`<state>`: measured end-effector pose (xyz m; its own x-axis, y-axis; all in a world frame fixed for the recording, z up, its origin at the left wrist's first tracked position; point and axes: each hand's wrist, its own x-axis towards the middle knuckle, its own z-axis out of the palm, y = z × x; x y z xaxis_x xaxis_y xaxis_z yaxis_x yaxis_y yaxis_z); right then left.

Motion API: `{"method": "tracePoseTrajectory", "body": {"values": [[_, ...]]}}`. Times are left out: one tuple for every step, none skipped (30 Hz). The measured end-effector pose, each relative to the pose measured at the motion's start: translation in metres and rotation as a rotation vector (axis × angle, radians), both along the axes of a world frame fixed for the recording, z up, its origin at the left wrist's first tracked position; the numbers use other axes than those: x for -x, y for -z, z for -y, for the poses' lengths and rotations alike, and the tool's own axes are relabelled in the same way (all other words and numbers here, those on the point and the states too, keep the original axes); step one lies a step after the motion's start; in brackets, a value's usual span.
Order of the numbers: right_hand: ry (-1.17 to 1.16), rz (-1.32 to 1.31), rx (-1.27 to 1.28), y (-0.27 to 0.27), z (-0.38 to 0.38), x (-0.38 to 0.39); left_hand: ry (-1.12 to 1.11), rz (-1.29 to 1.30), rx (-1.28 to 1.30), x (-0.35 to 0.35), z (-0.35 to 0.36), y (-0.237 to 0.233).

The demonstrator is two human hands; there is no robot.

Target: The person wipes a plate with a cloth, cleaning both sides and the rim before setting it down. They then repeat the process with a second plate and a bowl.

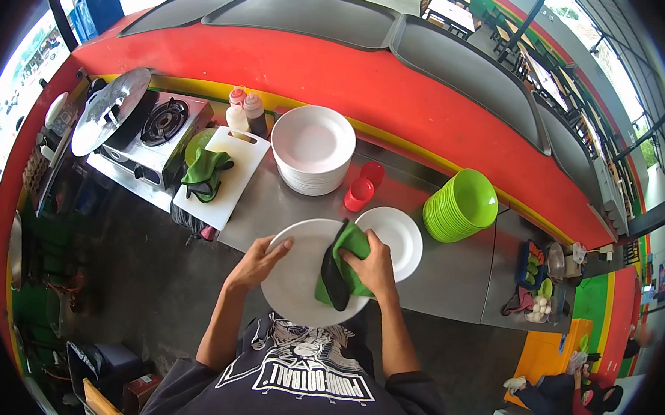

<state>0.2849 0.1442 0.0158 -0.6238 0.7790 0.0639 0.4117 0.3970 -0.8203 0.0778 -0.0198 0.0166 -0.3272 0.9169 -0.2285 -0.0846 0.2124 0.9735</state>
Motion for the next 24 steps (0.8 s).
{"method": "tracePoseTrajectory", "body": {"values": [[-0.032,0.058,-0.075,-0.011,0.001,0.004,0.03,-0.036,0.045,-0.001,0.0,-0.003],[-0.062,0.116,-0.152,-0.022,0.004,0.01,0.06,-0.074,0.09,-0.001,-0.001,-0.006],[-0.092,0.174,-0.228,-0.028,0.006,0.014,0.092,-0.111,0.135,0.0,-0.002,-0.008],[-0.114,0.202,-0.244,-0.031,0.006,0.016,0.087,-0.12,0.099,0.0,-0.003,-0.006],[-0.106,0.169,-0.252,-0.033,0.005,0.018,0.054,-0.098,0.05,-0.001,-0.003,-0.008],[-0.1,0.135,-0.259,-0.035,0.004,0.02,0.019,-0.075,0.001,-0.001,-0.004,-0.012],[-0.095,0.102,-0.264,-0.035,0.004,0.021,-0.015,-0.052,-0.046,-0.002,-0.003,-0.014],[-0.062,0.041,-0.212,-0.034,0.004,0.021,-0.067,-0.031,-0.062,-0.001,-0.003,-0.013],[-0.03,-0.021,-0.162,-0.031,0.003,0.02,-0.119,-0.011,-0.081,0.0,-0.002,-0.011],[0.001,-0.084,-0.112,-0.027,0.002,0.019,-0.173,0.008,-0.101,0.001,-0.002,-0.009],[0.049,-0.136,-0.09,-0.02,0.003,0.018,-0.256,0.081,-0.124,0.0,-0.003,-0.01],[0.099,-0.189,-0.067,-0.011,0.006,0.016,-0.337,0.154,-0.147,-0.001,-0.004,-0.011],[0.15,-0.242,-0.043,0.001,0.009,0.014,-0.417,0.228,-0.169,-0.002,-0.004,-0.012],[0.168,-0.283,-0.076,0.016,0.012,0.011,-0.436,0.227,-0.176,-0.001,-0.003,-0.005],[0.208,-0.273,-0.071,0.022,0.016,0.009,-0.467,0.228,-0.183,-0.003,-0.004,-0.005],[0.248,-0.262,-0.067,0.027,0.019,0.006,-0.499,0.231,-0.19,-0.007,-0.006,-0.005],[0.29,-0.249,-0.061,0.03,0.021,0.003,-0.528,0.235,-0.194,-0.01,-0.007,-0.004],[0.306,-0.192,0.031,0.024,0.025,0.001,-0.515,0.23,-0.18,-0.012,-0.007,-0.003],[0.289,-0.171,-0.031,0.024,0.026,0.0,-0.499,0.225,-0.166,-0.014,-0.008,-0.002],[0.274,-0.151,-0.094,0.023,0.025,0.001,-0.48,0.218,-0.153,-0.015,-0.009,-0.002],[0.259,-0.131,-0.159,0.02,0.024,0.003,-0.46,0.207,-0.147,-0.015,-0.01,-0.003],[0.24,-0.074,-0.296,0.011,0.027,0.007,-0.439,0.198,-0.14,-0.017,-0.011,-0.004],[0.211,-0.003,-0.401,0.01,0.028,0.008,-0.42,0.189,-0.132,-0.018,-0.011,-0.005],[0.187,0.087,-0.51,0.003,0.032,0.012,-0.419,0.173,-0.152,-0.021,-0.013,-0.005]]}}
